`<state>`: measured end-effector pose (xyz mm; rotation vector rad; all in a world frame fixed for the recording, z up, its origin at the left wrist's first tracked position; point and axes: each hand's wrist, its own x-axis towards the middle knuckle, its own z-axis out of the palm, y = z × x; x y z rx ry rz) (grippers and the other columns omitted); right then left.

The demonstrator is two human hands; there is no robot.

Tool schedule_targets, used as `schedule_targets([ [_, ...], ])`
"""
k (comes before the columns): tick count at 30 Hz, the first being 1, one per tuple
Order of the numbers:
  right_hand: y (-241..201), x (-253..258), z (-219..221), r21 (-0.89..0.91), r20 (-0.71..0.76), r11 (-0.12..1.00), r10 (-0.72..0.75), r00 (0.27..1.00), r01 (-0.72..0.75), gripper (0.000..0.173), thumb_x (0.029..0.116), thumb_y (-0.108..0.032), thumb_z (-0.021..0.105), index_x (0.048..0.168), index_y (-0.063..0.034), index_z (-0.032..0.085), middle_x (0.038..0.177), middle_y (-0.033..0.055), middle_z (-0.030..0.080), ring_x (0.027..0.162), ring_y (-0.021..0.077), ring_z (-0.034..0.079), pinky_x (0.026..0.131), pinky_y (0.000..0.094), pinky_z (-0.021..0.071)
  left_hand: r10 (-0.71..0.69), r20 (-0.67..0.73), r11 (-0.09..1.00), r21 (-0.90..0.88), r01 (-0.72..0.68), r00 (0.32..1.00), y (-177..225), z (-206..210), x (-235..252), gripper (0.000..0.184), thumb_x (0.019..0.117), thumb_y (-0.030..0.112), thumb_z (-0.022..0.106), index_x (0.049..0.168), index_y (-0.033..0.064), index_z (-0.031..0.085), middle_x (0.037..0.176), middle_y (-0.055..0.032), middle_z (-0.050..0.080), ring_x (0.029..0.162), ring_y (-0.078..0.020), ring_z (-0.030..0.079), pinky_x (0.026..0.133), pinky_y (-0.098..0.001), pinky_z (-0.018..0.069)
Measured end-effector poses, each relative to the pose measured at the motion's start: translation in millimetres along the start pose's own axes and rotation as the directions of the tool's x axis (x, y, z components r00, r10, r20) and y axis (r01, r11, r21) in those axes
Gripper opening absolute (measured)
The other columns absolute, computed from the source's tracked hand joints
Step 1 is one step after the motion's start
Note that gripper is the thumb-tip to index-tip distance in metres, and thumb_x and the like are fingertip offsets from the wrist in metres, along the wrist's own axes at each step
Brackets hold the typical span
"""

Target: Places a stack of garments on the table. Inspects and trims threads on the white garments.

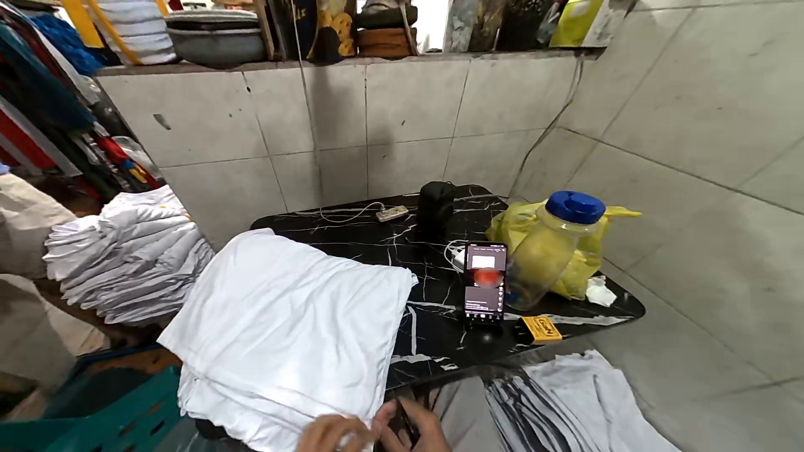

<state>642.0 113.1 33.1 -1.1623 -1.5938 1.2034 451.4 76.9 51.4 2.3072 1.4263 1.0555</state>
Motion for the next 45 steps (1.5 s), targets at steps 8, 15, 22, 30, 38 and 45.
schedule_targets([
  [8,-12.0,-3.8,17.2,0.050,-0.124,0.990,0.134,0.983,-0.129,0.043,0.0947,-0.024,0.073,0.122,0.0067,0.064,0.094,0.0107,0.071,0.079,0.0144,0.067,0.072,0.0342,0.0568,-0.005,-0.099,0.989,0.149,0.020,0.995,-15.1,-15.4,6.3,0.010,0.0938,0.018,0.073,0.096,0.0174,0.082,0.093,-0.0088,0.073,0.088,-0.0248,0.065,0.080,-0.0400,0.0523],
  [15,-24.7,-10.6,19.7,0.279,-0.257,0.960,0.050,0.965,0.024,0.012,0.0912,0.000,0.070,0.102,0.0055,0.069,0.080,0.0003,0.075,0.063,-0.0017,0.064,0.061,0.0175,0.0534,-0.144,-0.342,0.973,-0.221,0.069,0.929,7.2,14.7,9.1,0.014,0.0978,0.004,0.062,0.097,-0.0071,0.070,0.091,-0.0130,0.075,0.088,-0.0098,0.071,0.089,-0.0234,0.0564],
  [22,-18.9,-12.1,8.8,0.000,-0.238,0.973,-0.225,0.945,0.232,0.014,0.0950,-0.004,0.067,0.090,0.0076,0.072,0.078,0.0103,0.070,0.067,0.0046,0.063,0.065,0.0192,0.0525,-0.358,-0.479,0.823,-0.567,0.029,0.801,38.7,40.0,22.9,0.021,0.0872,-0.003,0.073,0.097,0.0096,0.059,0.087,0.0100,0.069,0.076,0.0037,0.067,0.073,-0.0179,0.0607],
  [30,-29.9,-16.4,-0.4,-0.126,-0.159,0.979,-0.181,0.971,0.162,0.019,0.1017,-0.008,0.057,0.097,0.0080,0.068,0.079,0.0134,0.069,0.070,0.0123,0.065,0.068,0.0259,0.0549,-0.300,-0.516,0.854,-0.521,-0.016,0.802,37.4,53.6,18.3,0.010,0.0963,0.006,0.069,0.101,0.0112,0.061,0.089,0.0089,0.071,0.079,0.0031,0.069,0.076,-0.0175,0.0608],
  [38,-33.8,-14.5,-2.6,0.070,-0.157,0.992,-0.095,0.983,0.107,0.018,0.1010,-0.010,0.062,0.095,0.0061,0.066,0.074,0.0053,0.066,0.062,0.0022,0.058,0.059,0.0189,0.0482,-0.297,-0.327,0.830,-0.553,0.073,0.897,18.7,32.8,12.4,0.016,0.1033,0.010,0.058,0.116,0.0013,0.061,0.106,-0.0001,0.070,0.088,0.0007,0.068,0.084,-0.0222,0.0596],
  [45,-27.4,-13.5,0.2,-0.015,-0.127,0.991,-0.131,0.983,0.131,0.026,0.1022,-0.016,0.062,0.090,0.0068,0.064,0.070,0.0104,0.060,0.060,0.0099,0.055,0.057,0.0251,0.0473,-0.143,-0.459,0.874,-0.474,-0.106,0.877,12.8,22.4,12.5,0.010,0.0994,0.009,0.065,0.104,0.0121,0.074,0.105,0.0044,0.074,0.108,-0.0066,0.068,0.098,-0.0271,0.0560],
])
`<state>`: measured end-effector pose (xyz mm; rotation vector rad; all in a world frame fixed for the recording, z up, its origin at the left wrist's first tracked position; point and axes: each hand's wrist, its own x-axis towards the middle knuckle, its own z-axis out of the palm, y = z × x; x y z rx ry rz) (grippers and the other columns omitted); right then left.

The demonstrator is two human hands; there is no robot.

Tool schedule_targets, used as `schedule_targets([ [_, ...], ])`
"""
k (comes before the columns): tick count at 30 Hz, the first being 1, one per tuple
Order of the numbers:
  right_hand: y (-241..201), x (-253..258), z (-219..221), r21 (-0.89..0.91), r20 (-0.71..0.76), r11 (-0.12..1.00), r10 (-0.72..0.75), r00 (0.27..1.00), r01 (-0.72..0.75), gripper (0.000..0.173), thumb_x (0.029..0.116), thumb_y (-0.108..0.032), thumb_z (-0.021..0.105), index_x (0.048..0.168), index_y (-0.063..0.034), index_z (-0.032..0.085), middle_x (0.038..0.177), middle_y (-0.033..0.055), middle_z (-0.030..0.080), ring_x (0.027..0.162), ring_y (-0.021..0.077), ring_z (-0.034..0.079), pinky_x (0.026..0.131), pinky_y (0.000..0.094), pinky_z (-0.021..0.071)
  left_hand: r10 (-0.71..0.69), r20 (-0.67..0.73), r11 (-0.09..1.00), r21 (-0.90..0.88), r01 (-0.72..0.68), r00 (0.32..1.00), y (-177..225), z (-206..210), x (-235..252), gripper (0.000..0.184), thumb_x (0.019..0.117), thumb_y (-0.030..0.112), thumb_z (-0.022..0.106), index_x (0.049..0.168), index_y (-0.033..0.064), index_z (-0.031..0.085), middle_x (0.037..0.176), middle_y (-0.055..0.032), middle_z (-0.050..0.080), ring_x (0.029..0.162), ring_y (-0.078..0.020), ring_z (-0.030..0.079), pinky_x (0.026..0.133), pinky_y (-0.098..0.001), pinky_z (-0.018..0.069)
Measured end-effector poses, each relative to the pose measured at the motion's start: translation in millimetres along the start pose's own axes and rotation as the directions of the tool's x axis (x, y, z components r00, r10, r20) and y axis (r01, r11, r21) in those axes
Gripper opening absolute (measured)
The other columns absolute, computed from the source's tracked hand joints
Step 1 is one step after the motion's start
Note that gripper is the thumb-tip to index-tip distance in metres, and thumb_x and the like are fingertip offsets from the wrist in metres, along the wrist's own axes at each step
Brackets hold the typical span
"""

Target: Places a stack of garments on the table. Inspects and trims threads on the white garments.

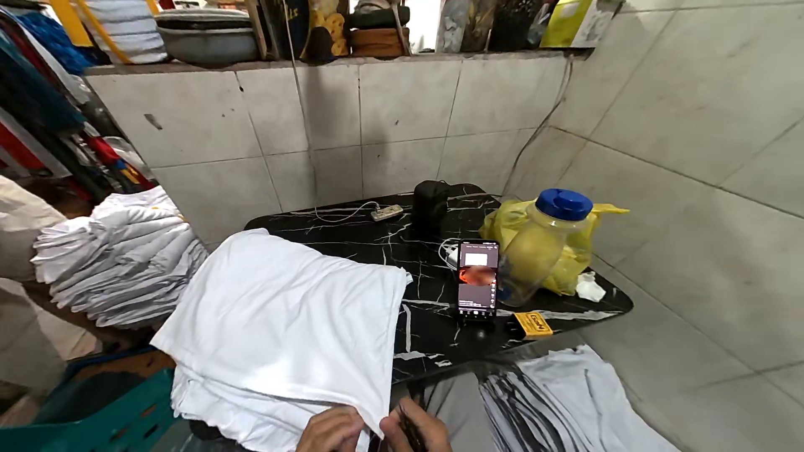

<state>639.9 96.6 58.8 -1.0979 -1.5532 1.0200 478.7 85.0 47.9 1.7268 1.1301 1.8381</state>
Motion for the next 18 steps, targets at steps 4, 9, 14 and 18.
schedule_targets([
  [4,4.0,-3.0,7.6,0.058,-0.051,0.998,0.029,0.998,-0.026,0.023,0.1016,-0.012,0.061,0.089,0.0063,0.063,0.069,0.0076,0.060,0.060,0.0069,0.055,0.058,0.0228,0.0473,-0.046,-0.060,0.998,0.031,0.048,0.997,4.1,14.0,-2.9,0.007,0.0935,0.007,0.073,0.100,0.0091,0.072,0.103,0.0003,0.074,0.102,-0.0083,0.071,0.091,-0.0277,0.0607],
  [9,1.9,-4.4,-1.2,0.137,-0.071,0.990,0.042,0.997,-0.032,0.018,0.1017,-0.010,0.059,0.092,0.0048,0.063,0.070,0.0019,0.060,0.060,0.0008,0.054,0.057,0.0185,0.0456,0.150,0.146,0.865,0.461,-0.201,0.978,-9.7,-1.3,-6.7,0.009,0.1000,0.021,0.066,0.103,0.0149,0.072,0.112,-0.0025,0.072,0.121,-0.0144,0.061,0.107,-0.0319,0.0439],
  [14,4.8,-4.5,-1.1,0.078,-0.060,0.997,0.033,0.998,-0.028,0.023,0.1029,-0.012,0.059,0.089,0.0052,0.063,0.068,0.0057,0.059,0.059,0.0057,0.055,0.057,0.0225,0.0472,0.124,0.260,0.766,0.588,-0.259,0.958,-9.1,-24.6,1.9,0.018,0.1003,0.018,0.061,0.107,0.0208,0.078,0.105,-0.0016,0.075,0.111,-0.0190,0.062,0.101,-0.0353,0.0434],
  [18,3.6,-3.6,-0.4,-0.071,-0.057,0.997,0.004,0.998,-0.008,0.024,0.1012,-0.013,0.061,0.089,0.0068,0.065,0.070,0.0121,0.062,0.061,0.0136,0.058,0.059,0.0280,0.0500,0.133,0.245,0.764,0.591,-0.257,0.960,-1.2,-34.0,9.9,0.018,0.0951,0.016,0.067,0.103,0.0224,0.082,0.088,-0.0041,0.070,0.092,-0.0177,0.061,0.088,-0.0286,0.0469],
])
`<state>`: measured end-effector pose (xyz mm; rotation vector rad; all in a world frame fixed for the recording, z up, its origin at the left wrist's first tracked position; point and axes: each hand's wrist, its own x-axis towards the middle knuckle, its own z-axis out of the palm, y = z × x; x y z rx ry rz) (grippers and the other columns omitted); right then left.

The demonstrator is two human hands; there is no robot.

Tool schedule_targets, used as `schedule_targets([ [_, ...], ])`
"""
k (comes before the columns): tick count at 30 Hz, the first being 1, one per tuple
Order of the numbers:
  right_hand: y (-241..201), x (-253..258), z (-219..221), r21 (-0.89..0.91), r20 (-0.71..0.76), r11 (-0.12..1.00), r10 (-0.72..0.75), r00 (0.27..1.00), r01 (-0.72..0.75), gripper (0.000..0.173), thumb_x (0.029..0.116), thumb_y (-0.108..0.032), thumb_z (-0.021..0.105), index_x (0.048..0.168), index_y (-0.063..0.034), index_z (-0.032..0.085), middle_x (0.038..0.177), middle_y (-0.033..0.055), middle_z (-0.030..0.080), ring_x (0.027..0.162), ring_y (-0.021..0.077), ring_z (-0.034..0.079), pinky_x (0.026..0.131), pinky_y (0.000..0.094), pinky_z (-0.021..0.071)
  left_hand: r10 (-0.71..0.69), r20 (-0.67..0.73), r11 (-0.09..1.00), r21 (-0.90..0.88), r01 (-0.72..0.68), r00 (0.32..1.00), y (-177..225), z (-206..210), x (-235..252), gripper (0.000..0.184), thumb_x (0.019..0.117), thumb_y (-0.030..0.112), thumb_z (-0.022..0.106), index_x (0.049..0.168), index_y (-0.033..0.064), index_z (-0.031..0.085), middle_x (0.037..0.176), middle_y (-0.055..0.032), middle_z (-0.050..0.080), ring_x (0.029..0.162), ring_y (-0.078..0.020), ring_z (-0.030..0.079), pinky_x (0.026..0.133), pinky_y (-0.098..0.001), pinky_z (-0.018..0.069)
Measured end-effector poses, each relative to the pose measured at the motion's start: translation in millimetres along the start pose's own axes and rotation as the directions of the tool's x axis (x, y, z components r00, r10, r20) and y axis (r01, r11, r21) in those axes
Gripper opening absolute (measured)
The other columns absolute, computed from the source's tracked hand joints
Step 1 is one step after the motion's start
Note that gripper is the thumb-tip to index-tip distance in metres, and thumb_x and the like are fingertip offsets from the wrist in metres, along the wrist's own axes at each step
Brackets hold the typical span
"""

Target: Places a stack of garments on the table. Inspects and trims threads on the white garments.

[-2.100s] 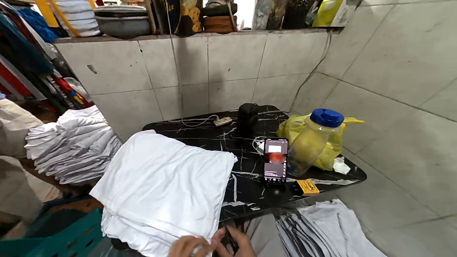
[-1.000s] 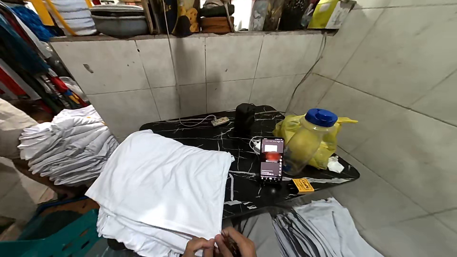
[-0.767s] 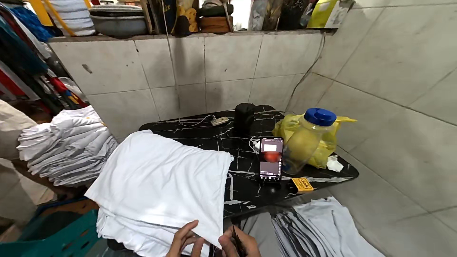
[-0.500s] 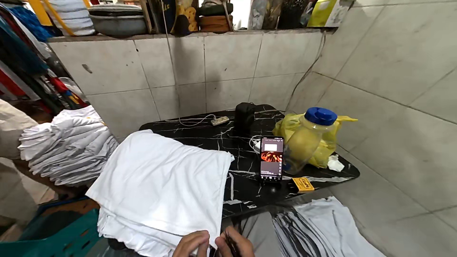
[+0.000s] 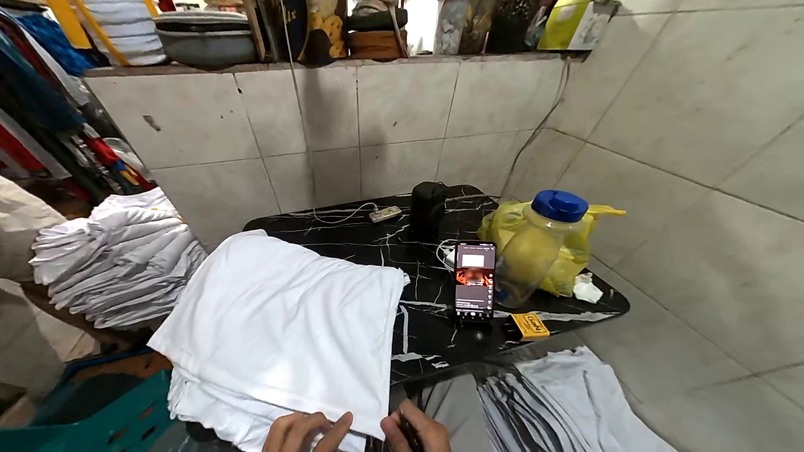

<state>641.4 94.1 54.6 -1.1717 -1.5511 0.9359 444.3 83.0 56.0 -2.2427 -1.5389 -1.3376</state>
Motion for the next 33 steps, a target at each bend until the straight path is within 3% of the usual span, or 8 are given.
schedule_targets([
  [5,-5.6,0.5,6.6,-0.051,-0.006,0.997,-0.060,0.998,0.060,0.020,0.0977,-0.010,0.065,0.090,0.0090,0.067,0.074,0.0163,0.065,0.064,0.0161,0.060,0.061,0.0280,0.0507,-0.211,-0.093,0.901,-0.404,0.157,0.973,24.1,18.6,5.6,0.011,0.0990,0.006,0.061,0.101,-0.0013,0.068,0.093,-0.0059,0.073,0.092,-0.0024,0.069,0.089,-0.0177,0.0550],
  [7,-8.3,0.9,8.4,-0.025,-0.006,0.998,-0.059,0.998,0.059,0.021,0.0975,-0.010,0.065,0.090,0.0097,0.067,0.075,0.0171,0.065,0.064,0.0158,0.060,0.062,0.0274,0.0506,-0.330,-0.060,0.774,-0.588,0.234,0.942,37.7,27.5,7.8,0.006,0.1008,0.008,0.057,0.106,0.0085,0.057,0.097,0.0081,0.070,0.089,0.0084,0.065,0.083,-0.0134,0.0553],
  [9,-8.1,1.4,8.2,0.001,-0.017,0.998,-0.058,0.998,0.058,0.020,0.0977,-0.010,0.065,0.090,0.0092,0.066,0.075,0.0161,0.065,0.064,0.0143,0.059,0.061,0.0261,0.0503,-0.376,-0.072,0.702,-0.673,0.233,0.924,44.9,34.5,8.5,0.013,0.0990,0.010,0.063,0.108,0.0179,0.058,0.096,0.0149,0.068,0.084,0.0072,0.065,0.079,-0.0156,0.0582],
  [13,-4.4,1.3,5.0,0.103,-0.020,0.994,-0.034,0.999,0.036,0.023,0.1006,-0.013,0.063,0.091,0.0071,0.067,0.074,0.0111,0.064,0.065,0.0084,0.058,0.061,0.0231,0.0492,-0.324,-0.147,0.748,-0.645,0.158,0.935,45.2,41.1,7.6,0.014,0.0944,0.005,0.071,0.102,0.0106,0.060,0.088,0.0058,0.068,0.078,0.0021,0.067,0.074,-0.0170,0.0600],
  [21,-8.8,1.3,-3.4,0.262,0.109,0.964,0.009,0.994,-0.037,0.022,0.1048,-0.012,0.055,0.096,0.0063,0.064,0.079,0.0064,0.063,0.069,0.0039,0.057,0.063,0.0212,0.0485,-0.338,-0.141,0.736,-0.656,0.168,0.931,44.2,42.8,1.0,0.009,0.0975,0.009,0.069,0.102,0.0101,0.062,0.089,0.0038,0.070,0.071,-0.0017,0.071,0.063,-0.0214,0.0640],
  [27,-13.6,3.7,-4.6,0.173,0.124,0.982,0.057,0.991,-0.078,0.031,0.1088,-0.015,0.047,0.098,0.0066,0.066,0.080,0.0076,0.065,0.073,0.0075,0.061,0.070,0.0257,0.0522,-0.186,-0.168,0.822,-0.566,0.060,0.968,38.7,51.0,-8.0,0.007,0.1012,0.011,0.062,0.102,0.0047,0.064,0.087,-0.0058,0.068,0.082,-0.0071,0.067,0.079,-0.0213,0.0572],
  [31,-21.4,6.1,1.0,0.114,0.084,0.984,0.128,0.988,-0.137,0.029,0.1037,-0.021,0.060,0.098,0.0061,0.068,0.077,0.0108,0.066,0.068,0.0128,0.061,0.065,0.0309,0.0520,-0.151,-0.175,0.899,-0.434,0.062,0.973,37.9,52.6,-12.2,0.012,0.1030,0.022,0.057,0.097,0.0135,0.063,0.093,0.0014,0.066,0.103,-0.0075,0.061,0.103,-0.0252,0.0446],
  [33,-23.0,5.9,3.2,0.173,0.067,0.976,0.122,0.990,-0.132,0.024,0.1033,-0.017,0.059,0.094,0.0047,0.066,0.075,0.0065,0.067,0.066,0.0069,0.062,0.064,0.0258,0.0519,-0.161,-0.183,0.871,-0.488,0.053,0.970,40.0,52.6,-11.4,0.013,0.1021,0.018,0.058,0.095,0.0097,0.064,0.089,-0.0007,0.064,0.095,-0.0074,0.061,0.095,-0.0227,0.0480],
])
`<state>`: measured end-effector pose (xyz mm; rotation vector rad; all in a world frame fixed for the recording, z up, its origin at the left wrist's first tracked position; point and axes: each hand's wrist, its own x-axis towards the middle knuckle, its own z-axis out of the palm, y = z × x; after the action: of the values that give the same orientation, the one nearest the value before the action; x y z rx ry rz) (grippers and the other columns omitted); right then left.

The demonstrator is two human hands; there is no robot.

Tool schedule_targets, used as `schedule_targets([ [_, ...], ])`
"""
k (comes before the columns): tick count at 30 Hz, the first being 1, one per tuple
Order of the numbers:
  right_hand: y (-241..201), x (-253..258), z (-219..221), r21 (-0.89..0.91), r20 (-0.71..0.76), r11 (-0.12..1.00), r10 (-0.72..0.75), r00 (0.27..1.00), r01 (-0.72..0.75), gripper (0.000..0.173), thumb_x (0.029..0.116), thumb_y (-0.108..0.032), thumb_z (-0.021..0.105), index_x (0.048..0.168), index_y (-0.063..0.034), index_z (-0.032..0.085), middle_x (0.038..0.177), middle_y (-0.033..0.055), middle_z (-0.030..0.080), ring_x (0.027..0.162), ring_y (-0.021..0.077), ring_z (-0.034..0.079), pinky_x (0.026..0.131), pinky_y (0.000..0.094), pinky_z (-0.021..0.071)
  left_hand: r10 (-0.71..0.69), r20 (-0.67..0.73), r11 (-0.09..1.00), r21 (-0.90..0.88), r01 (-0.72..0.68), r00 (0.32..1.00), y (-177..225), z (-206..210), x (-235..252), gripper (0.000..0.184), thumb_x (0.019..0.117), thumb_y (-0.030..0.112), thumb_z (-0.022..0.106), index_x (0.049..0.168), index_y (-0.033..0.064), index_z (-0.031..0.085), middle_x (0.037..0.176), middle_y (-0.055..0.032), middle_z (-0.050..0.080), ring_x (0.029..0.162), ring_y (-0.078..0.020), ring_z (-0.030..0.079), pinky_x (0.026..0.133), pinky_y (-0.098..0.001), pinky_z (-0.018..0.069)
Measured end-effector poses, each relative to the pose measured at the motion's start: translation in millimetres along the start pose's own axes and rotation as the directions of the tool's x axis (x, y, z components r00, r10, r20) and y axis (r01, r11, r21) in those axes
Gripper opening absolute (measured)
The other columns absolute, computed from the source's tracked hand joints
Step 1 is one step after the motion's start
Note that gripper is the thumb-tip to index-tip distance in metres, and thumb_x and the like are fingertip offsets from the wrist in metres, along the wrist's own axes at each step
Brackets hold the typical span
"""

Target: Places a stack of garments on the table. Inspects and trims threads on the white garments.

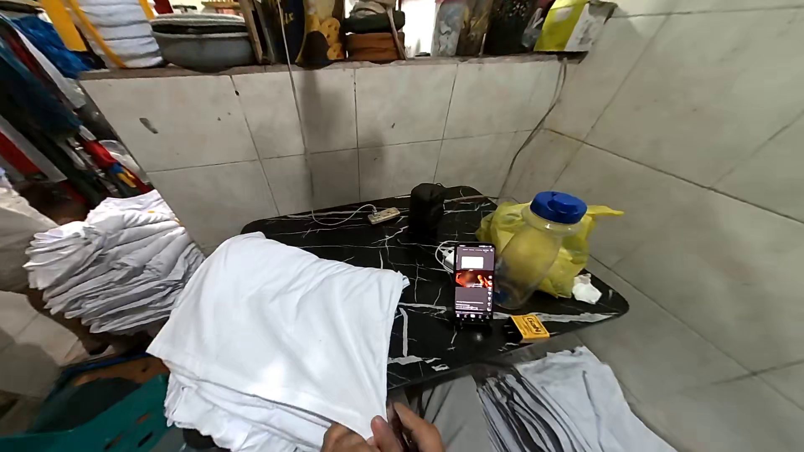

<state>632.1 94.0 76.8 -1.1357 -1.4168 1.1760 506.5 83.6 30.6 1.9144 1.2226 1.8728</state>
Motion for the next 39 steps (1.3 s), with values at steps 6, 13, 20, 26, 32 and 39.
schedule_targets([
  [6,6.0,-3.5,-3.3,-0.039,-0.041,0.996,-0.083,0.996,0.081,0.021,0.0987,-0.013,0.066,0.089,0.0060,0.068,0.069,0.0067,0.063,0.059,0.0053,0.056,0.057,0.0221,0.0480,-0.071,-0.086,0.992,-0.111,0.061,0.994,3.8,1.1,-1.3,0.009,0.1016,0.008,0.058,0.100,0.0037,0.066,0.088,-0.0033,0.064,0.083,-0.0035,0.063,0.080,-0.0192,0.0540],
  [13,8.6,-4.0,-10.2,-0.098,0.042,0.985,-0.138,0.990,0.141,0.025,0.1037,-0.014,0.059,0.093,0.0069,0.066,0.073,0.0113,0.063,0.063,0.0106,0.058,0.060,0.0254,0.0494,-0.081,-0.076,0.987,-0.147,0.069,0.994,2.5,4.2,-0.2,0.009,0.0984,0.004,0.062,0.105,0.0062,0.068,0.088,-0.0025,0.065,0.080,-0.0044,0.064,0.076,-0.0214,0.0572],
  [20,0.5,-1.2,-5.0,-0.110,0.014,0.994,0.004,1.000,-0.003,0.032,0.1028,-0.024,0.062,0.093,0.0053,0.066,0.070,0.0091,0.060,0.061,0.0123,0.054,0.058,0.0298,0.0465,-0.067,-0.061,0.994,-0.086,0.062,0.996,3.5,6.1,-7.8,0.010,0.1014,0.012,0.062,0.110,0.0080,0.060,0.099,-0.0008,0.068,0.094,-0.0008,0.067,0.087,-0.0192,0.0565],
  [26,9.1,-5.6,2.2,0.037,-0.026,0.996,-0.074,0.997,0.075,0.023,0.1009,-0.016,0.064,0.092,0.0050,0.065,0.070,0.0035,0.061,0.060,0.0020,0.053,0.057,0.0199,0.0451,-0.125,-0.097,0.973,-0.207,0.102,0.987,4.3,4.8,-3.1,0.007,0.1012,0.012,0.061,0.107,0.0136,0.066,0.093,0.0054,0.067,0.087,0.0004,0.064,0.082,-0.0176,0.0543],
  [32,11.8,-6.3,5.3,-0.105,-0.026,0.974,-0.203,0.979,0.200,0.021,0.1003,-0.008,0.059,0.089,0.0083,0.065,0.069,0.0122,0.060,0.059,0.0112,0.055,0.056,0.0242,0.0468,-0.169,-0.144,0.968,-0.209,0.137,0.975,2.8,7.4,2.9,0.017,0.0992,0.007,0.063,0.111,0.0188,0.065,0.094,0.0087,0.066,0.082,0.0014,0.064,0.076,-0.0162,0.0568],
  [39,6.2,-5.0,0.6,-0.283,-0.035,0.954,-0.117,0.992,0.103,0.029,0.0995,-0.022,0.067,0.098,0.0070,0.069,0.079,0.0165,0.068,0.067,0.0207,0.064,0.064,0.0357,0.0551,-0.197,-0.045,0.945,-0.273,0.178,0.979,1.5,5.5,0.0,0.015,0.0987,0.013,0.065,0.111,0.0218,0.066,0.101,0.0133,0.069,0.096,0.0022,0.066,0.088,-0.0185,0.0557],
])
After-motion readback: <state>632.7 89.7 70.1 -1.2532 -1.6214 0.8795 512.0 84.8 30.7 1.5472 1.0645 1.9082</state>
